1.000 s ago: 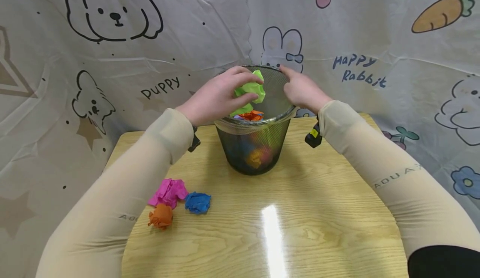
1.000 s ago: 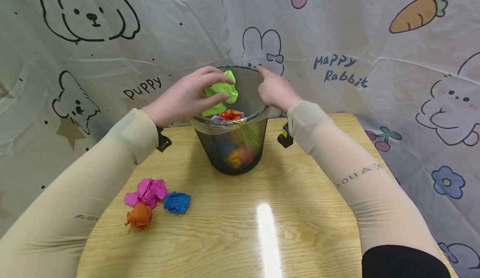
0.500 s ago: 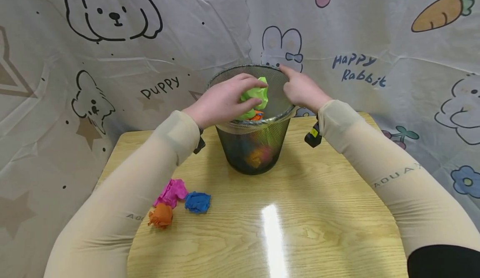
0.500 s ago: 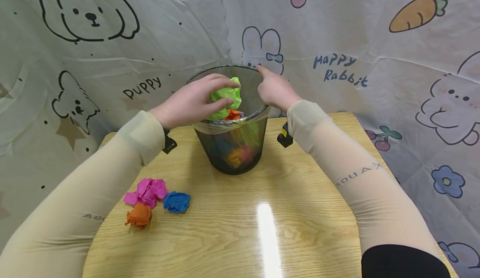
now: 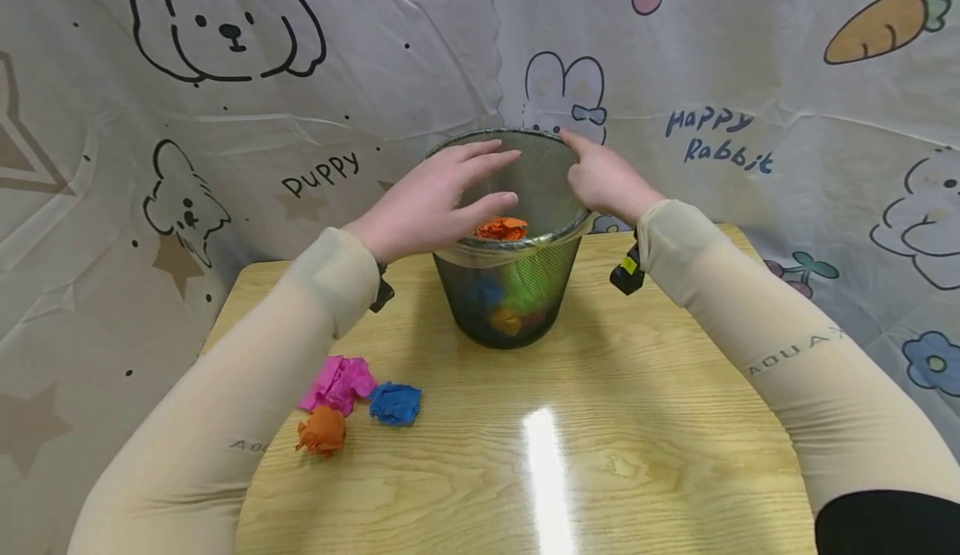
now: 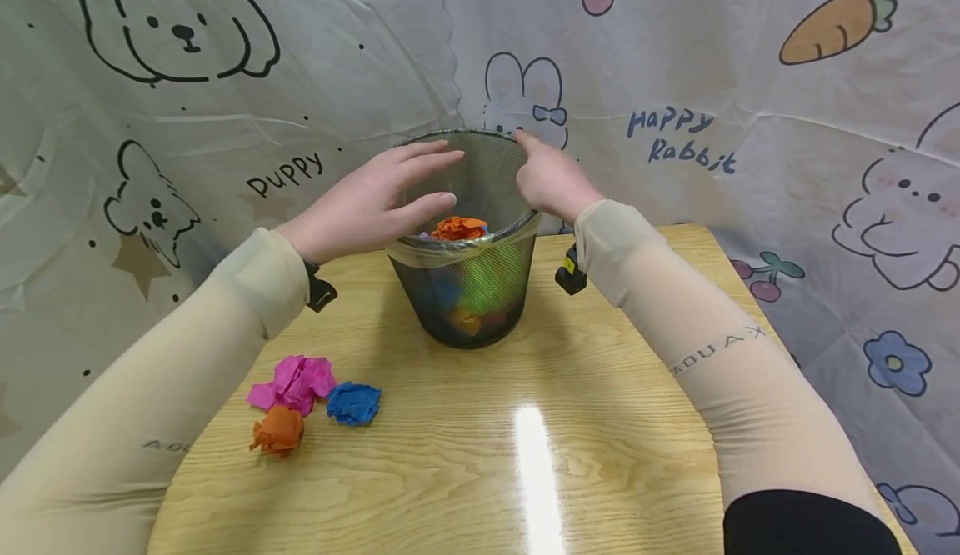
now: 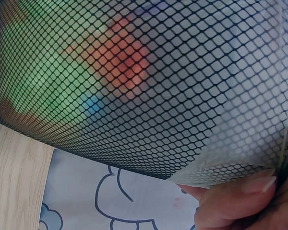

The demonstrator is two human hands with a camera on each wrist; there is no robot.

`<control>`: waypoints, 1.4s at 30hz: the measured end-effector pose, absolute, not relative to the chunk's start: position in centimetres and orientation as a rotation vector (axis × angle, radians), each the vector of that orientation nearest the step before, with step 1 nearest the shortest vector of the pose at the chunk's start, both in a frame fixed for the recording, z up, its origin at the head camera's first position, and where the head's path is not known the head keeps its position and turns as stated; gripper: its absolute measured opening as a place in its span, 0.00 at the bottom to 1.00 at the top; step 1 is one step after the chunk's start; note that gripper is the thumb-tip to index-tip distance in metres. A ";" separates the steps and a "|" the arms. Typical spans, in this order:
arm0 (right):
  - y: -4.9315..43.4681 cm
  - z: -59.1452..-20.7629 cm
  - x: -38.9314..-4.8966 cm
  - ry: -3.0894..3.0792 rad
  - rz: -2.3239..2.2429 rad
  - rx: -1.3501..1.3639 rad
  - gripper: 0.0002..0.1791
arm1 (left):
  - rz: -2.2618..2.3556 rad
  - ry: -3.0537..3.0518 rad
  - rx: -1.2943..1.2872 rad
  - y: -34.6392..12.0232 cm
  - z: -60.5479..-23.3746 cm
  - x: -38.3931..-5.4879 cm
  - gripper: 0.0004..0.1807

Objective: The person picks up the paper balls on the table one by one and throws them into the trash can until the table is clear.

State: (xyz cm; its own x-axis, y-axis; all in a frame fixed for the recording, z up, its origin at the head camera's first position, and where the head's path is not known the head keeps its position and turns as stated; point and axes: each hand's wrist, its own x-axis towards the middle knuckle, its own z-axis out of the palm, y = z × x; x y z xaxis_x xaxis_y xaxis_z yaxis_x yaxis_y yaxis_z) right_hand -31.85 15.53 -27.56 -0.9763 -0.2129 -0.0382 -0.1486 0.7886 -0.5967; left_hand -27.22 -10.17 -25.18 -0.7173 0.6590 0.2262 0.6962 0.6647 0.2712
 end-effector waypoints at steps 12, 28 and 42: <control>15.6 -27.4 -31.8 2.883 -0.920 -0.319 0.37 | -0.556 -2.753 -1.050 -13.7 -25.1 -26.5 0.36; 15.6 -27.4 -31.6 2.882 -0.937 -0.329 0.37 | -0.455 -2.694 -1.004 -18.4 -28.6 -22.8 0.38; 15.6 -27.5 -31.6 2.874 -0.941 -0.314 0.37 | -0.439 -2.957 -0.938 -21.3 -34.6 -19.7 0.36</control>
State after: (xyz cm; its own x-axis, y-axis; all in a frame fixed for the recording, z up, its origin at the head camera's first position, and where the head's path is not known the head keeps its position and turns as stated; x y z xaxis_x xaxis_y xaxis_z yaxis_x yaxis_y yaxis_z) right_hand -31.58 15.59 -27.51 -0.9735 -0.2264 -0.0319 -0.1637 0.7876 -0.5941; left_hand -19.69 -21.31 -34.57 -0.8207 0.5640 0.0914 0.5662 0.7816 0.2618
